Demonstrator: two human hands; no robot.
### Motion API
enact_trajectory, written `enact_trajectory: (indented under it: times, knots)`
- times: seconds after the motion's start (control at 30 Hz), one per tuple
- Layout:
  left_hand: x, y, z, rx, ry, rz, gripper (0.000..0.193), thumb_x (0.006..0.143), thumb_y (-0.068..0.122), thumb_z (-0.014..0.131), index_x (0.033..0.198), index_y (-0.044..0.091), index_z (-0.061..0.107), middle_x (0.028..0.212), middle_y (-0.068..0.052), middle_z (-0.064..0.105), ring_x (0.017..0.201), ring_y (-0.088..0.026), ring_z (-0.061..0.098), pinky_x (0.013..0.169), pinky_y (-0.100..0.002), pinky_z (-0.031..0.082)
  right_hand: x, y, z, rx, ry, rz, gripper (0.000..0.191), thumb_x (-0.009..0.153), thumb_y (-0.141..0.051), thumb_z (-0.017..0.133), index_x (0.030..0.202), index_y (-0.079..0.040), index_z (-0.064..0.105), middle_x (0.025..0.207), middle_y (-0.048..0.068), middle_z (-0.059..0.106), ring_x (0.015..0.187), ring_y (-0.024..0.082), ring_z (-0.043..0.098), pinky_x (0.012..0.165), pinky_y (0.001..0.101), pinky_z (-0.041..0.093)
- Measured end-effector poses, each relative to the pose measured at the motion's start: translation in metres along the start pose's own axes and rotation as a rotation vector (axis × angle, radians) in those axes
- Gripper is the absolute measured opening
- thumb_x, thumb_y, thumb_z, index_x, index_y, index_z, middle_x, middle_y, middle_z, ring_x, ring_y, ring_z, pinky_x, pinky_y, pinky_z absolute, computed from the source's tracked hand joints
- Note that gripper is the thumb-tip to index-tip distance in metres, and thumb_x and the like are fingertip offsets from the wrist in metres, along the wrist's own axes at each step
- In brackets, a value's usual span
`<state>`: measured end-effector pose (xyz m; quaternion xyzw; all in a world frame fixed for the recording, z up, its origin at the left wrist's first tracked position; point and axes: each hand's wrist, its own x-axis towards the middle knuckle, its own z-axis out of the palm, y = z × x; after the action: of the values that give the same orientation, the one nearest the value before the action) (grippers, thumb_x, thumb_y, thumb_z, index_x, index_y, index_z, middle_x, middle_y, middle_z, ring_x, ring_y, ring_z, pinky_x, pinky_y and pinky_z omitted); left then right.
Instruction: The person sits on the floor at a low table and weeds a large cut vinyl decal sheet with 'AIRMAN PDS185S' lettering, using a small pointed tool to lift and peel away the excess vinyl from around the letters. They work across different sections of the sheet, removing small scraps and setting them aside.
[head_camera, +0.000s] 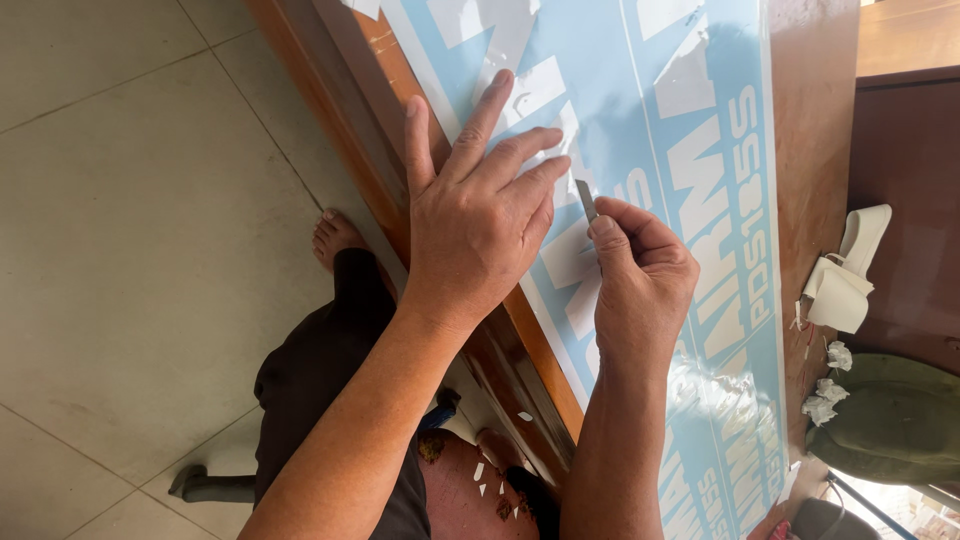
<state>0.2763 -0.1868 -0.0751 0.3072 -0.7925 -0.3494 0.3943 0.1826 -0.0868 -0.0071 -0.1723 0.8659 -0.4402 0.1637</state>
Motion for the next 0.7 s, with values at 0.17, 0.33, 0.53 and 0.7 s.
enact_trajectory:
  times: [0.17, 0.33, 0.53, 0.7]
  knots:
    - [-0.003, -0.003, 0.003, 0.029, -0.034, -0.017, 0.011, 0.1, 0.013, 0.076, 0.11, 0.016, 0.081, 0.135, 0.001, 0.07, 0.153, -0.027, 0.037, 0.129, -0.063, 0.005, 0.003, 0.004, 0.008, -0.042, -0.005, -0.04, 0.016, 0.096, -0.005, 0.068, 0.108, 0.0, 0.077, 0.089, 0.001, 0.072, 0.082, 0.006, 0.062, 0.075, 0.0208, 0.05]
    - [-0.002, -0.004, 0.003, 0.007, -0.037, -0.017, 0.009, 0.1, 0.013, 0.076, 0.107, 0.016, 0.082, 0.135, 0.0, 0.07, 0.153, -0.028, 0.036, 0.129, -0.063, 0.005, 0.001, 0.005, 0.013, -0.058, 0.032, -0.02, 0.015, 0.096, -0.006, 0.068, 0.106, -0.001, 0.077, 0.086, 0.001, 0.072, 0.077, 0.005, 0.061, 0.071, 0.0211, 0.049]
    - [-0.001, -0.002, 0.002, -0.003, -0.042, -0.024, 0.007, 0.099, 0.014, 0.077, 0.103, 0.016, 0.082, 0.136, -0.001, 0.07, 0.153, -0.028, 0.036, 0.129, -0.063, 0.005, 0.001, 0.003, 0.012, -0.078, 0.038, -0.024, 0.015, 0.095, -0.006, 0.068, 0.105, -0.002, 0.078, 0.084, 0.0, 0.072, 0.075, 0.005, 0.061, 0.07, 0.0204, 0.049]
    - [-0.001, -0.002, 0.003, 0.001, -0.037, -0.02, 0.006, 0.1, 0.015, 0.077, 0.103, 0.016, 0.082, 0.135, 0.0, 0.07, 0.153, -0.028, 0.036, 0.129, -0.064, 0.005, 0.002, 0.004, 0.011, -0.062, 0.023, -0.021, 0.014, 0.095, -0.006, 0.068, 0.104, -0.002, 0.078, 0.084, 0.0, 0.071, 0.075, 0.005, 0.06, 0.069, 0.0208, 0.048]
